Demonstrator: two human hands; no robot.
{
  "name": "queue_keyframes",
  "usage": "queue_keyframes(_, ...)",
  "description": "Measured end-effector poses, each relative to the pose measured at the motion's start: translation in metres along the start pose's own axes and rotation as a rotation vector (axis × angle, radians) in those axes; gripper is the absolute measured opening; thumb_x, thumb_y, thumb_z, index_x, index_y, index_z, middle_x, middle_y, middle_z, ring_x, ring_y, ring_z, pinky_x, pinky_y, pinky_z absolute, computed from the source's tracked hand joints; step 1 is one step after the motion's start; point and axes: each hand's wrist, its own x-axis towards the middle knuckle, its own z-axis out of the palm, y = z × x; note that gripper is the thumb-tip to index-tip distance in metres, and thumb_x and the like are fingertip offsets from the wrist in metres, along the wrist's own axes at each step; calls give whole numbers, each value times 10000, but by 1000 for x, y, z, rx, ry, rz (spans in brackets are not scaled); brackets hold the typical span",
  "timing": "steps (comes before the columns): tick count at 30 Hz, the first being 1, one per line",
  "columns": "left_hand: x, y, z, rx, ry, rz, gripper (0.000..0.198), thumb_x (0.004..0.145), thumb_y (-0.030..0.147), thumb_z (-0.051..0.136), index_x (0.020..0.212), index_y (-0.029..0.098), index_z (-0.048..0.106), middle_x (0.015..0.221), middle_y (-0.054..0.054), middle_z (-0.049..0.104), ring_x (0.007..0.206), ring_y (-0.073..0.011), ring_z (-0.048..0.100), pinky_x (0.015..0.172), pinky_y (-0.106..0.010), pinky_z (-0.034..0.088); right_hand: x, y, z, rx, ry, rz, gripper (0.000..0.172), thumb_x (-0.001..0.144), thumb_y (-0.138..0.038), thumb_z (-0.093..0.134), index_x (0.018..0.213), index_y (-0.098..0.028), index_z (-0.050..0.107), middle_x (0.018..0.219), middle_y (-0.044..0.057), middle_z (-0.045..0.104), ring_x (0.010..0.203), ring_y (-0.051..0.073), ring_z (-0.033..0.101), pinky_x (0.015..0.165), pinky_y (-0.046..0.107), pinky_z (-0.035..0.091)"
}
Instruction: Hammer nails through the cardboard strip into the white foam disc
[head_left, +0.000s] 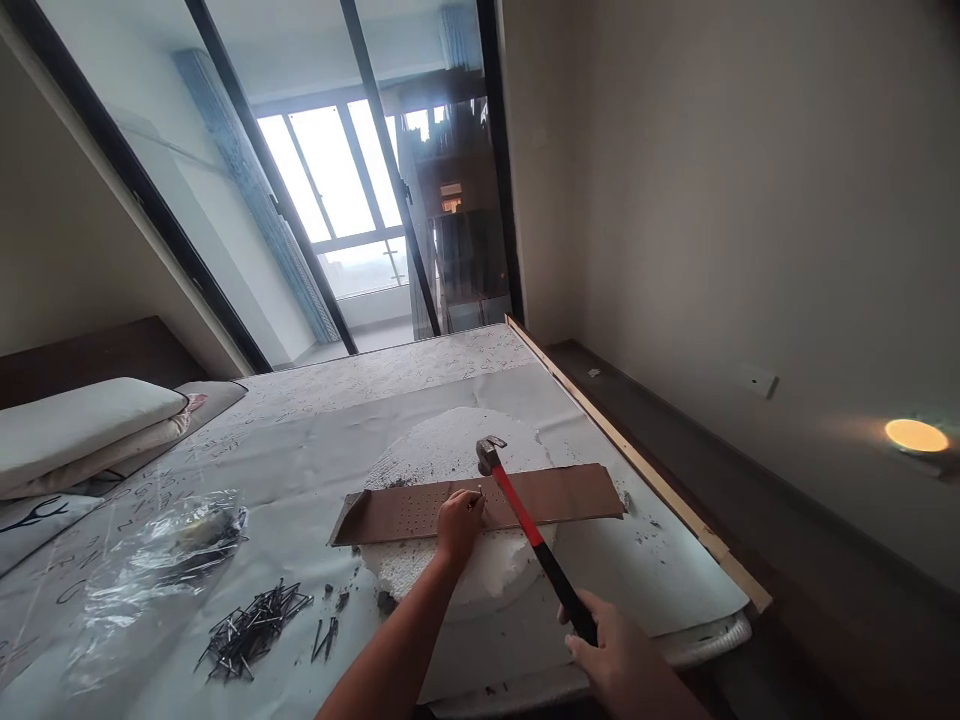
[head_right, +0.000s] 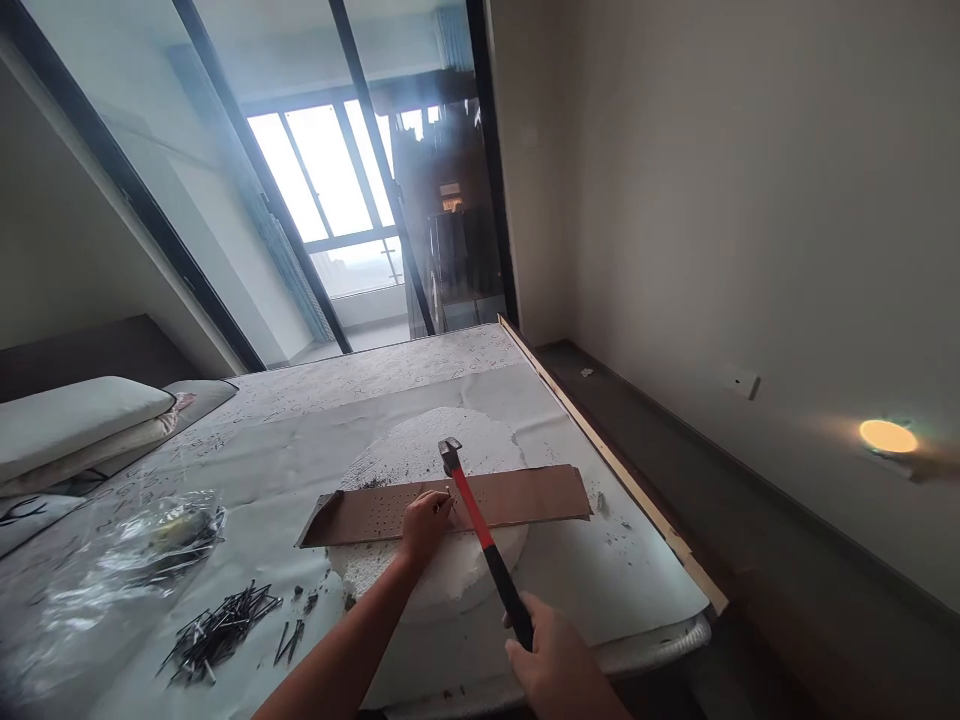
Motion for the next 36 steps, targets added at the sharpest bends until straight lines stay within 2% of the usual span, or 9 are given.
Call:
queue_keyframes(3,-2,-3,3,-1,9,10,194,787,275,505,758,190,678,790,-39,670,720,-146,587,643,-244,395,-1,1,0,-63,-18,-26,159,694,-231,478,834,-200,546,618,-3,498,568,154,443,530,259,279)
queue_keyframes(7,-4,-7,6,6,9,6,222,803,283,477,786,190,678,816,-44,665,707,-144,586,614,-242,386,2,1,4,-23,-81,10,114,666,-170,465,759,-198,525,561,-20,465,504,133,415,486,246,253)
queue_keyframes(10,-5,-9,6,16,6,15,213,798,277,484,776,191,678,805,-43,664,725,-150,588,642,-248,389,-1,-5,3,-31,-103,1,144,659,-159,464,781,-188,534,587,-12,483,537,141,433,512,246,278)
queue_keyframes(15,-5,-9,7,11,13,29,208,800,286,488,778,192,672,821,-43,663,742,-152,587,666,-247,389,-6,-12,1,-60,-40,-38,139,678,-175,448,790,-195,528,670,16,539,632,172,486,577,253,326)
queue_keyframes(20,-5,-7,6,74,-5,3,217,797,248,478,721,178,669,762,-47,647,703,-148,578,617,-238,358,-2,-10,8,-67,-138,-33,136,636,-82,414,699,-189,470,616,-2,511,593,147,474,534,234,307)
queue_keyframes(25,-6,-7,5,61,3,28,215,799,261,478,744,188,672,770,-38,651,702,-143,576,616,-238,353,-3,-7,11,-114,-50,-42,125,656,-104,429,736,-193,463,593,-20,471,569,143,454,536,238,302)
queue_keyframes(28,-6,-8,6,75,0,-1,214,795,259,481,731,180,669,785,-45,653,693,-145,576,599,-239,347,-2,-8,11,-77,-100,-36,101,668,-105,415,679,-202,440,639,6,522,622,154,495,551,231,324)
queue_keyframes(34,-8,-6,4,58,-20,15,235,811,270,454,748,186,665,799,-38,651,721,-141,578,606,-228,357,-6,-9,8,-55,-97,-43,118,665,-104,405,731,-200,427,560,-54,356,518,121,378,502,232,271)
queue_keyframes(36,-8,-5,2,67,-33,4,234,811,259,447,746,184,659,798,-36,646,709,-136,573,590,-222,353,-7,-7,8,-38,-118,-19,114,672,-110,387,729,-200,427,562,-53,362,511,117,373,495,228,271)
